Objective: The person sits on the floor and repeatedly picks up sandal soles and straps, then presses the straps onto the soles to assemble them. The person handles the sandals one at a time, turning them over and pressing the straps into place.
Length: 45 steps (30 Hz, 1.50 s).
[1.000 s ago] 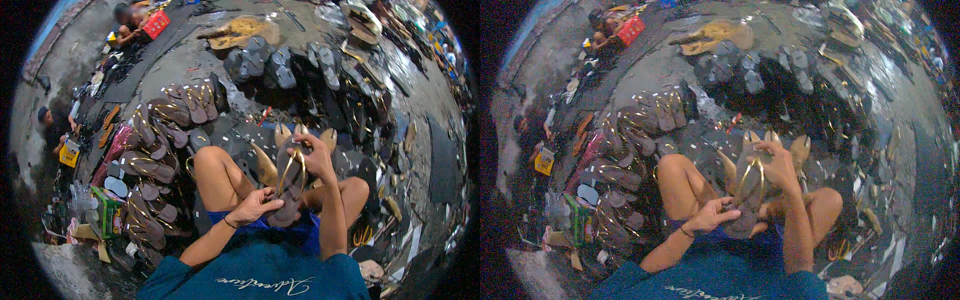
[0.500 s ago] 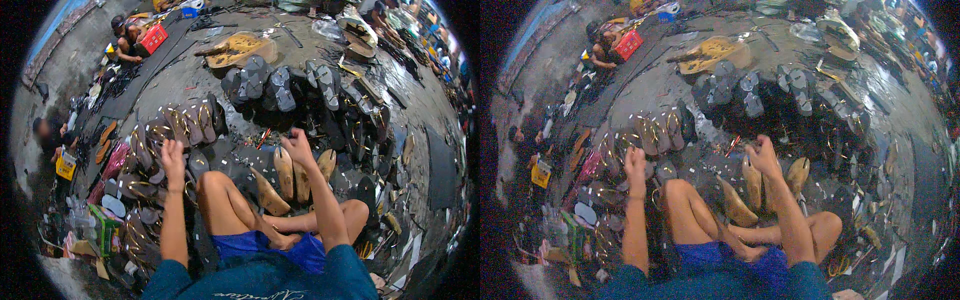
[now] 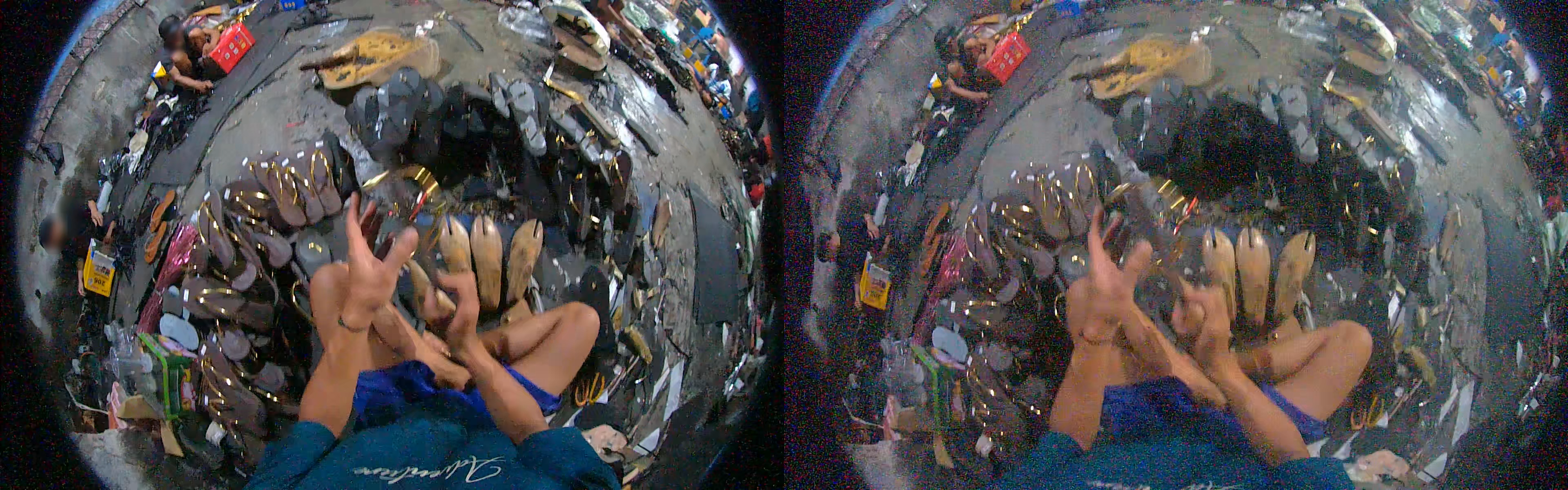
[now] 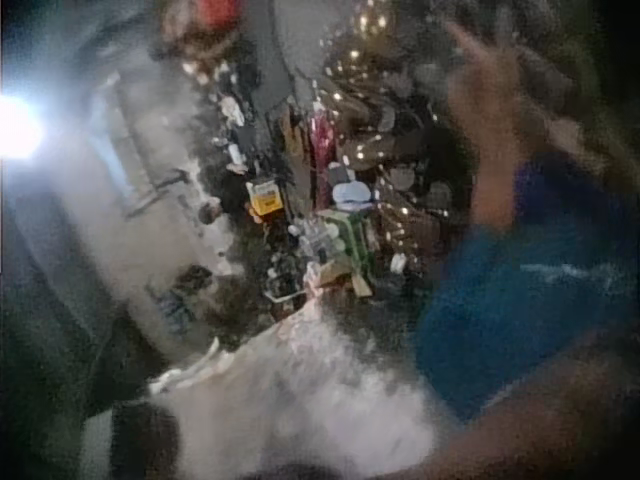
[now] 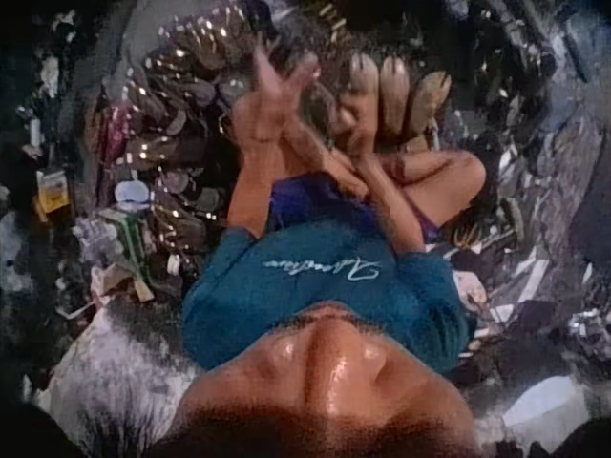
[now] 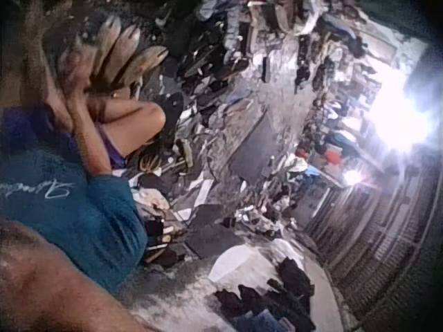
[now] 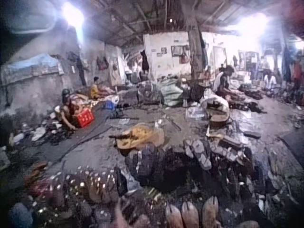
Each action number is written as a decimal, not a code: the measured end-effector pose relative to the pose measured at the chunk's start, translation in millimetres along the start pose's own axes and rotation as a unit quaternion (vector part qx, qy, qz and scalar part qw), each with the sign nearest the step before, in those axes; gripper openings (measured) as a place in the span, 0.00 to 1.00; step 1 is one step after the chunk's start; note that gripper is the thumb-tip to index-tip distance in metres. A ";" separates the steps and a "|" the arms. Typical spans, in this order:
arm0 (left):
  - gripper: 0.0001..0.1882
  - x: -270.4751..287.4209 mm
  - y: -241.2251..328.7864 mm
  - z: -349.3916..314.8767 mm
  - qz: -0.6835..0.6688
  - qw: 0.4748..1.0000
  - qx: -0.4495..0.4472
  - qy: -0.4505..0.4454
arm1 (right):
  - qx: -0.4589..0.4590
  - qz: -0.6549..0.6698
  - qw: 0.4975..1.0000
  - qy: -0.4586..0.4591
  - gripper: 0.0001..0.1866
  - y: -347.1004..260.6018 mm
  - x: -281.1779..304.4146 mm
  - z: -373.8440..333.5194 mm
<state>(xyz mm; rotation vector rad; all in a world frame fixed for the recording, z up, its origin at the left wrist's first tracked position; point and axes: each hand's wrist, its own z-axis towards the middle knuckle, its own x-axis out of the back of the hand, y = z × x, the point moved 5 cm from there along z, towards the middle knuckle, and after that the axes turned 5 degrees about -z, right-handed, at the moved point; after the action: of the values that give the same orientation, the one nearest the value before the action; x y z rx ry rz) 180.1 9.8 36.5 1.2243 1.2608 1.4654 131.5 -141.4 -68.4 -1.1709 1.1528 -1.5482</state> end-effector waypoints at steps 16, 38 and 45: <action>0.25 25.4 -5.9 -168.7 0.024 0.929 -0.070 -0.362 | 0.215 -0.154 0.908 -0.325 0.28 -114.1 83.7 -105.2; 0.28 3.7 -96.8 -206.2 -0.388 0.822 0.354 -0.220 | -0.108 -0.167 0.951 -0.234 0.32 13.6 33.7 -12.7; 0.29 0.8 -104.4 -165.6 -0.438 0.849 0.206 -0.212 | -0.088 -0.297 0.946 -0.100 0.28 143.3 37.9 23.1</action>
<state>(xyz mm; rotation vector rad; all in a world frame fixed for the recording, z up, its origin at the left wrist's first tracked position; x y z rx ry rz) 16.5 -3.5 -70.3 0.9282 1.5487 0.2474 160.6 -211.7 -197.7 -1.8751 0.8540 -1.7253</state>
